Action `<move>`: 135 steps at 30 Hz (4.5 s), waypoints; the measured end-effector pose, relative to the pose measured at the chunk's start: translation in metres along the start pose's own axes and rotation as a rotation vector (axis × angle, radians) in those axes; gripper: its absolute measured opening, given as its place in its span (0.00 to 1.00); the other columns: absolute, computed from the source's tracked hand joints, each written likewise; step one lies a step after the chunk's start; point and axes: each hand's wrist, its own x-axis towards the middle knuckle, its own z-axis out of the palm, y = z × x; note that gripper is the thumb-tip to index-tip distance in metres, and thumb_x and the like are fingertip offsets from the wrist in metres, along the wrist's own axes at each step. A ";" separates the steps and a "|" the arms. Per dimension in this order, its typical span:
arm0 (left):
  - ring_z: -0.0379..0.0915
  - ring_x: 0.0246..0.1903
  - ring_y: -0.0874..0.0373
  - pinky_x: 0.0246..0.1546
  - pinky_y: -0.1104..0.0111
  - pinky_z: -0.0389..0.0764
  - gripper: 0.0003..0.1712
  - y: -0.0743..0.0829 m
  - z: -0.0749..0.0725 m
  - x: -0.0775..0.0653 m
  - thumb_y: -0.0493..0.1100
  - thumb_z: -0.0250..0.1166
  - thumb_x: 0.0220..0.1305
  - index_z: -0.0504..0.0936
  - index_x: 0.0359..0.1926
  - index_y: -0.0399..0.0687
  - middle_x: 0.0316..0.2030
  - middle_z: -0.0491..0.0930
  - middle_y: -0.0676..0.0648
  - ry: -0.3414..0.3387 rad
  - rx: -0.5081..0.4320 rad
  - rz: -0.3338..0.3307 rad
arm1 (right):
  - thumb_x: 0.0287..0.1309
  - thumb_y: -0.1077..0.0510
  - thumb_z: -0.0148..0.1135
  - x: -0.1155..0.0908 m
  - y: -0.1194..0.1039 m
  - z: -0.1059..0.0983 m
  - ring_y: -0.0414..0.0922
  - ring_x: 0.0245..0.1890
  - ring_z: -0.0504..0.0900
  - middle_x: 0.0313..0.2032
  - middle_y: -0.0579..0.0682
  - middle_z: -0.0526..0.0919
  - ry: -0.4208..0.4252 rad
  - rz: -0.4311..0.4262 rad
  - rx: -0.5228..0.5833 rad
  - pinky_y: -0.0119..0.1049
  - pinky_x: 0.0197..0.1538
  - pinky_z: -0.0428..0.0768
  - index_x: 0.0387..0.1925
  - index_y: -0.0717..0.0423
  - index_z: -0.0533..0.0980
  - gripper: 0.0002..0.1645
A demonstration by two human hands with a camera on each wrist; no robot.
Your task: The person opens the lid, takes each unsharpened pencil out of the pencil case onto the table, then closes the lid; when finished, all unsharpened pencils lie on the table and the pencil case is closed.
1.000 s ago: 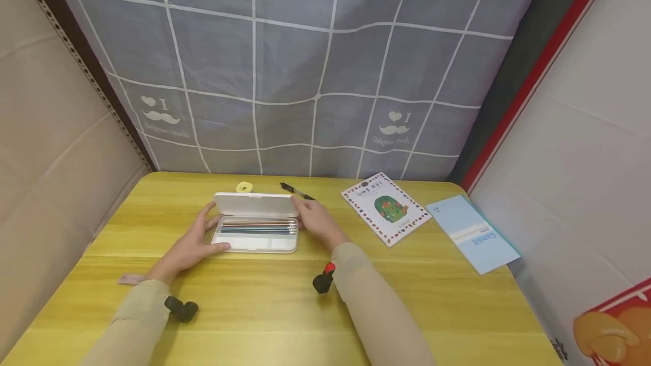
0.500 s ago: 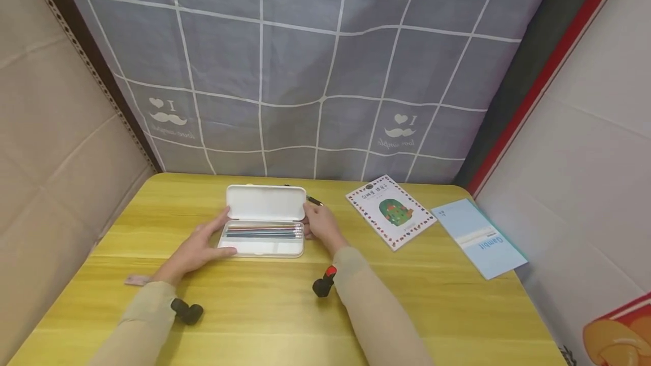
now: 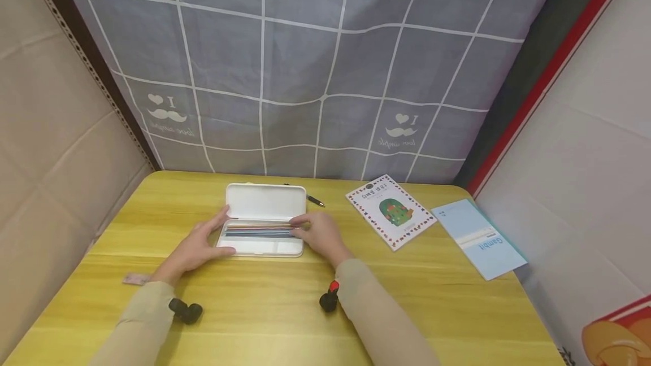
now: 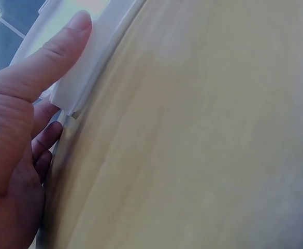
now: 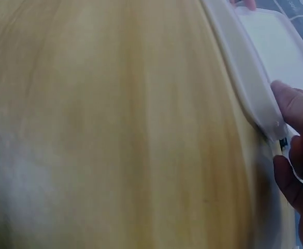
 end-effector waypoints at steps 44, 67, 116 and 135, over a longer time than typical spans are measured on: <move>0.45 0.76 0.25 0.67 0.24 0.49 0.67 -0.002 -0.011 0.007 0.61 0.79 0.58 0.42 0.85 0.66 0.77 0.63 0.36 -0.061 -0.039 0.025 | 0.65 0.59 0.73 -0.053 0.055 -0.073 0.47 0.43 0.83 0.41 0.49 0.88 0.295 0.208 -0.034 0.44 0.49 0.80 0.42 0.50 0.91 0.06; 0.48 0.77 0.28 0.70 0.28 0.49 0.69 -0.004 -0.018 0.007 0.58 0.80 0.57 0.42 0.86 0.61 0.77 0.61 0.31 -0.072 -0.073 0.022 | 0.66 0.57 0.72 -0.068 0.081 -0.093 0.54 0.48 0.86 0.43 0.52 0.90 0.253 0.279 -0.270 0.54 0.53 0.83 0.42 0.49 0.91 0.06; 0.48 0.78 0.31 0.71 0.29 0.48 0.70 -0.010 -0.016 0.007 0.58 0.82 0.53 0.44 0.85 0.63 0.77 0.62 0.35 -0.060 -0.114 0.015 | 0.66 0.51 0.72 -0.008 -0.023 -0.008 0.43 0.33 0.81 0.47 0.42 0.91 0.107 0.096 -0.092 0.38 0.37 0.78 0.48 0.43 0.91 0.10; 0.48 0.77 0.30 0.71 0.28 0.49 0.69 -0.010 -0.018 0.006 0.57 0.82 0.54 0.44 0.85 0.65 0.77 0.62 0.35 -0.066 -0.124 0.013 | 0.65 0.51 0.73 0.006 -0.035 0.021 0.43 0.48 0.88 0.45 0.38 0.91 0.062 0.064 -0.286 0.41 0.48 0.85 0.46 0.36 0.91 0.10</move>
